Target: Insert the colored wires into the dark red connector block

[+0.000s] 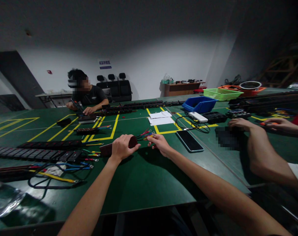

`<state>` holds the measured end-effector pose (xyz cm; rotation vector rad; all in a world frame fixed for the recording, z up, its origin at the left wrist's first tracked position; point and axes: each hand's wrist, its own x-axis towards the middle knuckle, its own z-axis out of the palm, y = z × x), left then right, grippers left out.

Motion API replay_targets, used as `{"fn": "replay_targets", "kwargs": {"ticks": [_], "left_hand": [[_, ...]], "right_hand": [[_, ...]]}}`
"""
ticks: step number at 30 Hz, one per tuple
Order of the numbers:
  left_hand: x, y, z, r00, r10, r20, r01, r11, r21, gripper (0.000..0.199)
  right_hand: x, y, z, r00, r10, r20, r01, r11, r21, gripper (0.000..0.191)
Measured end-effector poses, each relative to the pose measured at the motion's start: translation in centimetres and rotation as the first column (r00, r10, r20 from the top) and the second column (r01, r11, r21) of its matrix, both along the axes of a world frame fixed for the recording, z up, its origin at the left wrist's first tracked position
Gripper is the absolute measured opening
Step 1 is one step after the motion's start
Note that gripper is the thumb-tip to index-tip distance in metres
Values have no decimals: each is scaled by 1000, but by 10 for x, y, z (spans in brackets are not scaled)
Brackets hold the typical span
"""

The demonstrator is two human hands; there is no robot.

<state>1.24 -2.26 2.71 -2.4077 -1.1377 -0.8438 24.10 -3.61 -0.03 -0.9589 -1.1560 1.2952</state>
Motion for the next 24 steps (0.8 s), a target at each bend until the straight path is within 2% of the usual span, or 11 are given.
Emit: {"fn": "replay_targets", "kwargs": {"ticks": [15, 24], "left_hand": [[-1, 1, 0, 1000, -3, -13, 4, 1000, 8, 54], [-1, 0, 0, 999, -15, -37, 15, 1000, 4, 54]], "right_hand": [[1, 4, -3, 999, -5, 38, 4, 1000, 27, 34], [7, 2, 6, 1000, -13, 3, 13, 1000, 7, 37]]}}
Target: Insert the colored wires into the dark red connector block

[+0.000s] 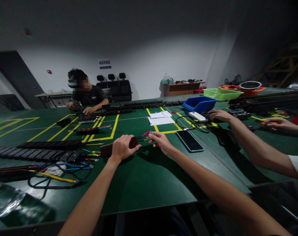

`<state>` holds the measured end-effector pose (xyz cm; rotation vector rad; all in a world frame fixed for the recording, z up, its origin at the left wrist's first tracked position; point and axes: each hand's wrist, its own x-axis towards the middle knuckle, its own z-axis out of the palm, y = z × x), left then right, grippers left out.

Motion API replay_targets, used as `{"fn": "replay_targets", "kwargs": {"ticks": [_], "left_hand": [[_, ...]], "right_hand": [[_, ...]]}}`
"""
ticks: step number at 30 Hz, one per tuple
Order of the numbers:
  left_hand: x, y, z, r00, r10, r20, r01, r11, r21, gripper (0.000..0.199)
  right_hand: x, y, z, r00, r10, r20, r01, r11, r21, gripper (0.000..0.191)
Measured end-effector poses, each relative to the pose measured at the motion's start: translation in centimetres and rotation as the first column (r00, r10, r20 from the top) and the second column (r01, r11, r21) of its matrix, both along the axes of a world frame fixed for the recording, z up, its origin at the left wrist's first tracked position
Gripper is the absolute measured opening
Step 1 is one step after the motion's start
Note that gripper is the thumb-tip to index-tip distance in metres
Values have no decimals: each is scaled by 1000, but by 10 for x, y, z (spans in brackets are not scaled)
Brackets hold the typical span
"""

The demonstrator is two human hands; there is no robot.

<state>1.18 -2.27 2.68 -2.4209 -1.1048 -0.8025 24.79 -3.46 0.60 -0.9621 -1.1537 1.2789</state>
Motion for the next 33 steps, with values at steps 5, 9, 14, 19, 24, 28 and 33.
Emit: {"fn": "replay_targets", "kwargs": {"ticks": [5, 9, 14, 19, 24, 28, 33], "left_hand": [[0, 0, 0, 999, -38, -18, 38, 999, -23, 55], [0, 0, 0, 999, -48, -12, 48, 999, -25, 54], [0, 0, 1, 997, -77, -26, 76, 996, -46, 54], [0, 0, 1, 996, -86, -27, 84, 994, -65, 54], [0, -1, 1, 996, -81, -33, 78, 994, -70, 54], [0, -1, 2, 996, -78, -32, 76, 994, -73, 55], [0, 1, 0, 996, -82, -27, 79, 993, -86, 55]], "right_hand": [[1, -1, 3, 999, -40, 22, 40, 999, -15, 44], [-1, -2, 3, 999, -36, 30, 37, 999, -30, 47], [1, 0, -2, 1000, -6, 22, 7, 999, -40, 43], [4, 5, -8, 1000, -3, 5, 3, 996, -85, 38], [4, 4, -8, 999, 6, -33, -11, 990, -140, 32], [4, 4, -8, 999, 13, -33, -18, 986, -166, 31], [3, 4, -7, 1000, -2, 10, 4, 992, -129, 36]]}}
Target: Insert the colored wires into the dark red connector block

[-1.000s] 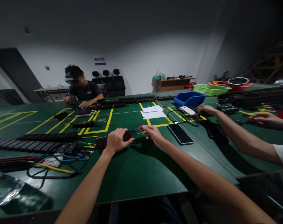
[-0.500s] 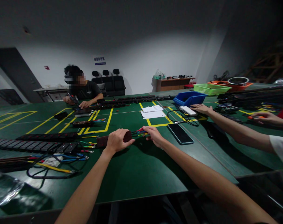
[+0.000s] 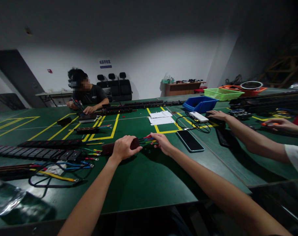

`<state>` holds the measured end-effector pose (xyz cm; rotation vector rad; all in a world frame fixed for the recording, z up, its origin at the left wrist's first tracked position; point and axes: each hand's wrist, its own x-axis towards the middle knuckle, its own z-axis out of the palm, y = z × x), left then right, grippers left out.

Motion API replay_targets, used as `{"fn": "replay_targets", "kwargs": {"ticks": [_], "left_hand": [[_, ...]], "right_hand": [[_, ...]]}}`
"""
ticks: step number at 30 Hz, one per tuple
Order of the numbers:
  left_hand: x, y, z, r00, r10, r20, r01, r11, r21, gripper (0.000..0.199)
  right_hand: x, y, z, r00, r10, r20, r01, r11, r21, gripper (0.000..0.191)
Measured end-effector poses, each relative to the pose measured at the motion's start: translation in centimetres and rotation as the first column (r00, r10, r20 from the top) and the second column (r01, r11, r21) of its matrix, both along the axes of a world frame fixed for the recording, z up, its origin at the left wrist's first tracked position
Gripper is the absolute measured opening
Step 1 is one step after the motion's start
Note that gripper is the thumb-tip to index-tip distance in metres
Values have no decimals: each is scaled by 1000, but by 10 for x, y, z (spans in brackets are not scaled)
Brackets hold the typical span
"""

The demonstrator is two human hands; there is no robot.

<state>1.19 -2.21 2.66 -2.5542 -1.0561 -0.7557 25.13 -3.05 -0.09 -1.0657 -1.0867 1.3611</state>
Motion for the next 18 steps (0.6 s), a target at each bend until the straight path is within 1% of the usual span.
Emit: {"fn": "replay_targets", "kwargs": {"ticks": [3, 5, 6, 8, 10, 13, 15, 18], "left_hand": [[0, -1, -2, 1000, 0, -7, 0, 1000, -15, 54], [0, -1, -3, 1000, -4, -8, 3, 1000, -28, 55], [0, -2, -4, 1000, -11, -17, 11, 999, -39, 55], [1, -2, -4, 999, -13, -32, 11, 998, -54, 53], [2, -3, -4, 999, -10, -35, 9, 998, -55, 53], [4, -5, -2, 1000, -8, -15, 7, 999, -44, 55], [5, -5, -1, 1000, -9, -11, 8, 999, -39, 56], [5, -5, -1, 1000, -16, -23, 15, 999, -41, 56]], "right_hand": [[-1, -1, 0, 996, -4, 84, -2, 997, 77, 39], [-1, 0, -2, 982, -46, 184, 22, 992, 127, 37], [0, 0, -3, 974, -60, 218, 31, 990, 136, 37], [1, 2, -5, 967, -49, 252, 14, 990, 141, 39], [4, 3, -6, 973, -7, 229, -21, 993, 120, 41], [7, 4, -5, 990, 47, 136, -58, 995, 76, 42], [8, 4, -5, 994, 54, 98, -60, 997, 58, 42], [7, 3, -3, 992, 50, 119, -57, 997, 54, 42]]}}
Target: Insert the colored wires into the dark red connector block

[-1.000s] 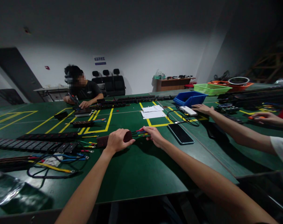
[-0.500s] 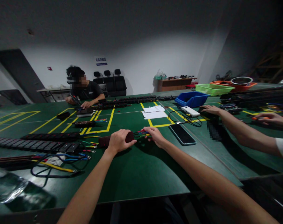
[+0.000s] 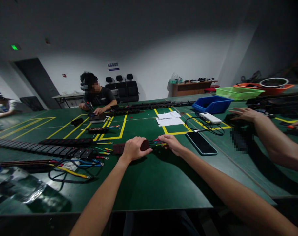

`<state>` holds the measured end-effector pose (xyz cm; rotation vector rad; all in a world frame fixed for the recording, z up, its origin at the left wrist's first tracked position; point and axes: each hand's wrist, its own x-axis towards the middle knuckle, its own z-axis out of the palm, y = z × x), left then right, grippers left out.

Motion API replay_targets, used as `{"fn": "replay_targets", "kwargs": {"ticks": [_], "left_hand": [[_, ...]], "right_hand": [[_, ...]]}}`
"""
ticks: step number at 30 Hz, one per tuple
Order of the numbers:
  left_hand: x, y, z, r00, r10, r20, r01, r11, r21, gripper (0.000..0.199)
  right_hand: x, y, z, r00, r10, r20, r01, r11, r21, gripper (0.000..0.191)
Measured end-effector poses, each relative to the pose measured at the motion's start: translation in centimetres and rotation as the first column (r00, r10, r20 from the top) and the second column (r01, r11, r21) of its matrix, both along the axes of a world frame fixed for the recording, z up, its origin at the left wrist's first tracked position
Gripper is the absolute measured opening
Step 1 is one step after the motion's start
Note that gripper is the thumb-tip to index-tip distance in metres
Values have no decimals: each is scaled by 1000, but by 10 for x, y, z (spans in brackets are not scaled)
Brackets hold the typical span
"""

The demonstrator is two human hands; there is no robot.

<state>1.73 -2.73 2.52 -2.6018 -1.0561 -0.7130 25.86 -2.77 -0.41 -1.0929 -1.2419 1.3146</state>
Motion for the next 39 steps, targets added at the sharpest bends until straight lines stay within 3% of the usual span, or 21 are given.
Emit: {"fn": "replay_targets", "kwargs": {"ticks": [20, 39], "left_hand": [[-3, 4, -4, 1000, 0, -29, 0, 1000, -1, 55], [-3, 4, -3, 1000, 0, -20, 0, 1000, -5, 55]], "right_hand": [[-7, 1, -6, 978, -50, 201, 16, 986, 167, 37], [-7, 3, -9, 980, -53, 193, 27, 991, 132, 37]]}}
